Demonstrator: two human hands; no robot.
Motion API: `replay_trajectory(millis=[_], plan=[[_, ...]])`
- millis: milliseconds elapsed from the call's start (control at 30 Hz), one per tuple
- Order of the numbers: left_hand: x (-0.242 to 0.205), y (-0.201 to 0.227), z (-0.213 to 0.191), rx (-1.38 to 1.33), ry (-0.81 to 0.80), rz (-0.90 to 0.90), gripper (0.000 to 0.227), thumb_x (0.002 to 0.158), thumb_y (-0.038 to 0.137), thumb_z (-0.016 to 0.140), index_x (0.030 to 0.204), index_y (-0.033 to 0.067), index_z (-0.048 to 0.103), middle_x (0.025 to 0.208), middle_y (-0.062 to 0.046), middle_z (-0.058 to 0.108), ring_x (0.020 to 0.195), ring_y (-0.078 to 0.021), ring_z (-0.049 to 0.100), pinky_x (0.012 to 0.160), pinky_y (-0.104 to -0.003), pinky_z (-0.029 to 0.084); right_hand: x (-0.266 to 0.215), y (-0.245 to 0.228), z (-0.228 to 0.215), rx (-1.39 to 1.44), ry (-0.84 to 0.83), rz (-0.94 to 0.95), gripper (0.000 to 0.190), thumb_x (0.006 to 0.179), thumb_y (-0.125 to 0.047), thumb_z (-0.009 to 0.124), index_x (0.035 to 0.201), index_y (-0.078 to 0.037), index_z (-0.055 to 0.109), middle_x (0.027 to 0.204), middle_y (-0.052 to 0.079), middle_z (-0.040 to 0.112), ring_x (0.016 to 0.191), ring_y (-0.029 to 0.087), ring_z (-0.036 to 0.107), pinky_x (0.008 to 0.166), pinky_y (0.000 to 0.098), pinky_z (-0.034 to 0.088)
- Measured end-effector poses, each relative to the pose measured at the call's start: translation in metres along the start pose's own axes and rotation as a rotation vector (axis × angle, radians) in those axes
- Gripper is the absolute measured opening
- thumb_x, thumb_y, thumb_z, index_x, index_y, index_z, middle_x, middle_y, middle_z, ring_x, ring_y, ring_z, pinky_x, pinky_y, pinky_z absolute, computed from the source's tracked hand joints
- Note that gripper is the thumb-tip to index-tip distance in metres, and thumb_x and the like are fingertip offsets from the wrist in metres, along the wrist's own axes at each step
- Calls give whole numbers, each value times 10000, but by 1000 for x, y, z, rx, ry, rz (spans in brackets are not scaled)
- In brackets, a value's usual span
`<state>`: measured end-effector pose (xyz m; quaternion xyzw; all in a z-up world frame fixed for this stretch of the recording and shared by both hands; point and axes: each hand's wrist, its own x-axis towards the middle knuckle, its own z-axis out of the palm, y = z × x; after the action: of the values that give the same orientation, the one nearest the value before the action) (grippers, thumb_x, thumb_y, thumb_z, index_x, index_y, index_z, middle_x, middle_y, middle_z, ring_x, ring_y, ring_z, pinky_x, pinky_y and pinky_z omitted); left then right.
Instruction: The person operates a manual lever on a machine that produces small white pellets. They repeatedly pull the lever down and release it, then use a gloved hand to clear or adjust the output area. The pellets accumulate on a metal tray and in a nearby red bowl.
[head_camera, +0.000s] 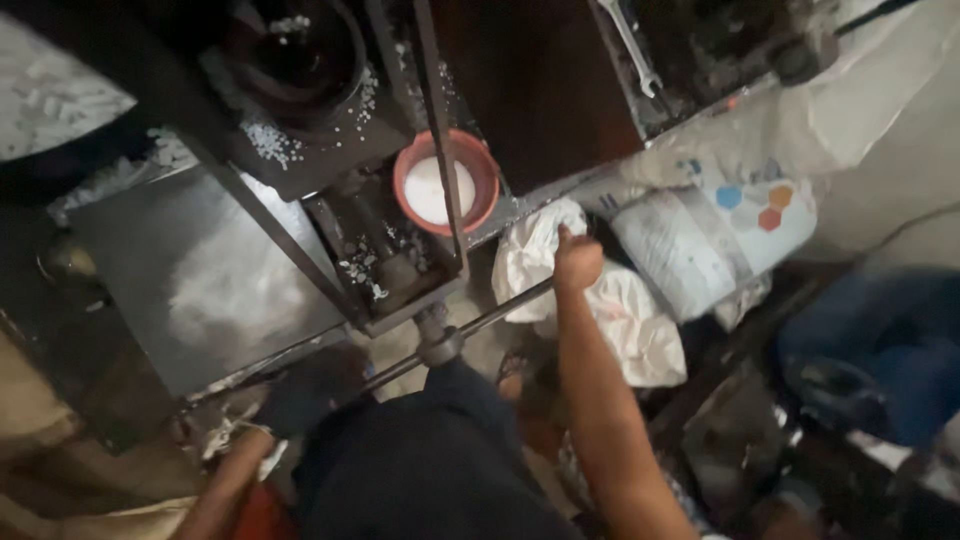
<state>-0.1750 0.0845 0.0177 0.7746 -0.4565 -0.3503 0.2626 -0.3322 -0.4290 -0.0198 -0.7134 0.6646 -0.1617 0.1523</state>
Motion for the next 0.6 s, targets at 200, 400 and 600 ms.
replay_trajectory(millis=[200,400,600], plan=[[51,56,-50,-691,574,-250,447,917,83,677,1356,21,619,1194,-191,686,1059,-243,672,889,-375,527,-11,15,-20,117,-168,-250,447,916,-515,697,921,-78,794,823,191,755,798,370,742,767,440,561],[122,113,-43,-713,1045,-233,230,996,106,576,1149,13,720,1020,-10,745,909,-97,676,810,-273,529,81,-20,-81,674,-87,-577,494,1090,-299,539,1380,100,514,1187,241,669,1070,315,628,986,397,470],[132,120,-32,-799,1186,-396,217,1046,186,658,1010,-3,760,773,-37,650,674,-112,545,607,-333,428,252,-161,-229,1189,264,-885,460,1230,-325,437,1507,43,451,1413,211,558,1284,316,600,1162,430,503]])
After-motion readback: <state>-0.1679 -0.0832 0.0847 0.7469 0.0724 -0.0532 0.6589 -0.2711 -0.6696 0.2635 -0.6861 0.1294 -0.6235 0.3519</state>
